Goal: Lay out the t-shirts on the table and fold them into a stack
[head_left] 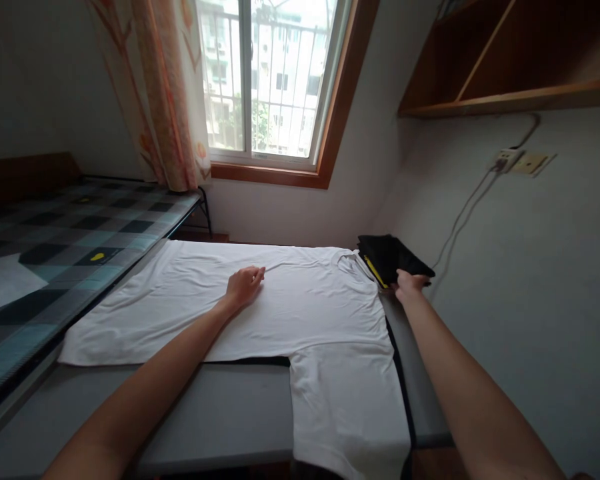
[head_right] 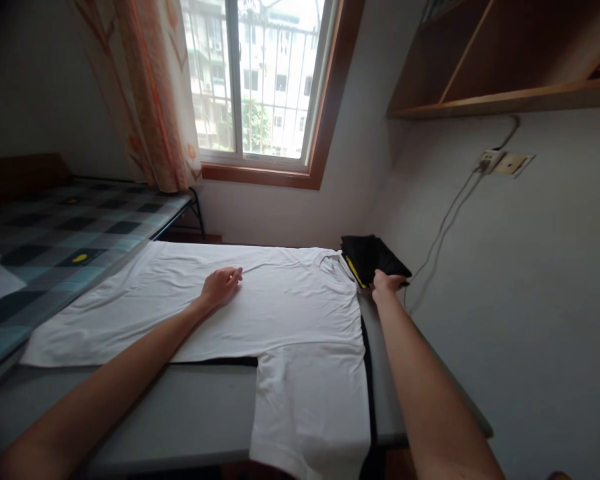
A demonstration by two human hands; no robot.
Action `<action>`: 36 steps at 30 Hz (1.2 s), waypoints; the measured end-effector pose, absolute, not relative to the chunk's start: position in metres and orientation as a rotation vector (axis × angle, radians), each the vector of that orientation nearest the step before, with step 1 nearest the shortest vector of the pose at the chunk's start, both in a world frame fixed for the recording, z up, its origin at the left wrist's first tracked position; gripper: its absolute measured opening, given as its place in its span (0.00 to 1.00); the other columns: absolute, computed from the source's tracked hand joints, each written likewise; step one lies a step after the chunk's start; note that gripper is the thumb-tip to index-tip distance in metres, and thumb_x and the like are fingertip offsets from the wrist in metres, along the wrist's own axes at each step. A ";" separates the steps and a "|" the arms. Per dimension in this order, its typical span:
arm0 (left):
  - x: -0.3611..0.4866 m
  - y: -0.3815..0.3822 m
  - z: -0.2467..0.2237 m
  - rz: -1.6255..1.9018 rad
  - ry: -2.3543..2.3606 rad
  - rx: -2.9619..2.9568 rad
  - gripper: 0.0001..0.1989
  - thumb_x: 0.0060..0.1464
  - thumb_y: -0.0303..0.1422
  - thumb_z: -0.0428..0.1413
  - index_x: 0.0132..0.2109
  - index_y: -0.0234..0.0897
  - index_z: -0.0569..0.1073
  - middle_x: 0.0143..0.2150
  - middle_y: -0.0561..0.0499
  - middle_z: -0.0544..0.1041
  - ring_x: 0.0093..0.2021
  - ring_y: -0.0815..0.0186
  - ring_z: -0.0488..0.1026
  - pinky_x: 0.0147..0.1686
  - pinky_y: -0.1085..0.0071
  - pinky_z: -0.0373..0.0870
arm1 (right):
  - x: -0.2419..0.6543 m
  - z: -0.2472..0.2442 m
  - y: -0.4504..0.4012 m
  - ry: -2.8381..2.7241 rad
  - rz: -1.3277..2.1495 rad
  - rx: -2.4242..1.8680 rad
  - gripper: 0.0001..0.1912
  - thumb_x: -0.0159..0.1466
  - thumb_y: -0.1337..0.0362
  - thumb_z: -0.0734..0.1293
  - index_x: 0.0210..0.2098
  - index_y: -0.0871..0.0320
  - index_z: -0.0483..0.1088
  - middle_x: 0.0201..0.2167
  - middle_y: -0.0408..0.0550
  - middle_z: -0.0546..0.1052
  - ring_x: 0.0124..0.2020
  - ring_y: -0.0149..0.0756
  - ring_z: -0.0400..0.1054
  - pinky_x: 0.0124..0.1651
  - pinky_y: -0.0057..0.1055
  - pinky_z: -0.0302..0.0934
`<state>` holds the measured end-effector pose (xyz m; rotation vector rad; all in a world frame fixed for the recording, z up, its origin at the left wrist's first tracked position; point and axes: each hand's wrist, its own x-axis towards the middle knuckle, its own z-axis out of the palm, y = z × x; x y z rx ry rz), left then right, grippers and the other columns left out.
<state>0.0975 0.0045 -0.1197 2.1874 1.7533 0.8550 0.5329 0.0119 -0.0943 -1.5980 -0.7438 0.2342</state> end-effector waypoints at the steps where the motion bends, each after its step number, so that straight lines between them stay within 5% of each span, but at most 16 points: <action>1: 0.098 0.004 -0.120 0.840 1.755 2.200 0.26 0.64 0.47 0.40 0.32 0.40 0.77 0.34 0.49 0.80 0.35 0.61 0.75 0.31 0.70 0.58 | 0.532 -0.104 0.007 -0.660 0.290 -1.589 0.45 0.57 0.64 0.66 0.64 0.53 0.33 0.64 0.63 0.53 0.55 0.43 0.67 0.43 0.43 0.73; 9: 0.098 0.004 -0.121 0.809 1.740 2.229 0.25 0.64 0.46 0.40 0.32 0.40 0.76 0.35 0.49 0.80 0.35 0.62 0.74 0.31 0.70 0.57 | 0.536 -0.106 0.009 -0.407 0.404 -1.483 0.40 0.52 0.67 0.70 0.58 0.51 0.46 0.58 0.50 0.62 0.52 0.39 0.68 0.43 0.39 0.74; 14: 0.098 0.005 -0.120 0.777 1.743 2.256 0.23 0.64 0.44 0.41 0.32 0.40 0.76 0.34 0.49 0.79 0.34 0.63 0.73 0.31 0.70 0.56 | 0.529 -0.102 -0.012 -0.445 -0.101 -1.806 0.39 0.52 0.65 0.68 0.59 0.60 0.49 0.57 0.61 0.60 0.54 0.49 0.64 0.57 0.52 0.61; 18: 0.100 0.004 -0.119 0.734 1.754 2.321 0.22 0.64 0.43 0.42 0.31 0.39 0.74 0.35 0.49 0.77 0.33 0.64 0.72 0.30 0.70 0.56 | 0.513 -0.091 -0.026 -0.952 -0.502 -1.937 0.27 0.57 0.63 0.64 0.56 0.59 0.62 0.58 0.63 0.59 0.58 0.58 0.56 0.56 0.58 0.54; 23: 0.101 0.000 -0.117 0.685 1.736 2.385 0.21 0.64 0.42 0.42 0.33 0.39 0.74 0.37 0.48 0.76 0.33 0.66 0.71 0.32 0.71 0.57 | 0.487 -0.089 -0.027 -1.487 -0.505 -2.151 0.24 0.62 0.60 0.59 0.55 0.60 0.69 0.58 0.61 0.65 0.64 0.60 0.47 0.59 0.58 0.48; 29: 0.102 -0.002 -0.116 0.674 1.691 2.434 0.19 0.64 0.40 0.43 0.36 0.39 0.75 0.38 0.48 0.75 0.35 0.64 0.71 0.35 0.70 0.62 | 0.432 -0.103 -0.037 -2.024 -0.452 -1.995 0.25 0.68 0.56 0.54 0.58 0.58 0.69 0.64 0.55 0.63 0.69 0.50 0.42 0.66 0.49 0.39; 36: 0.103 0.000 -0.125 0.751 1.623 2.566 0.15 0.62 0.36 0.48 0.48 0.40 0.76 0.52 0.44 0.74 0.53 0.58 0.68 0.53 0.61 0.62 | 0.390 -0.128 -0.060 -2.302 -0.009 -2.028 0.32 0.69 0.47 0.50 0.67 0.54 0.55 0.69 0.54 0.53 0.70 0.49 0.43 0.67 0.48 0.40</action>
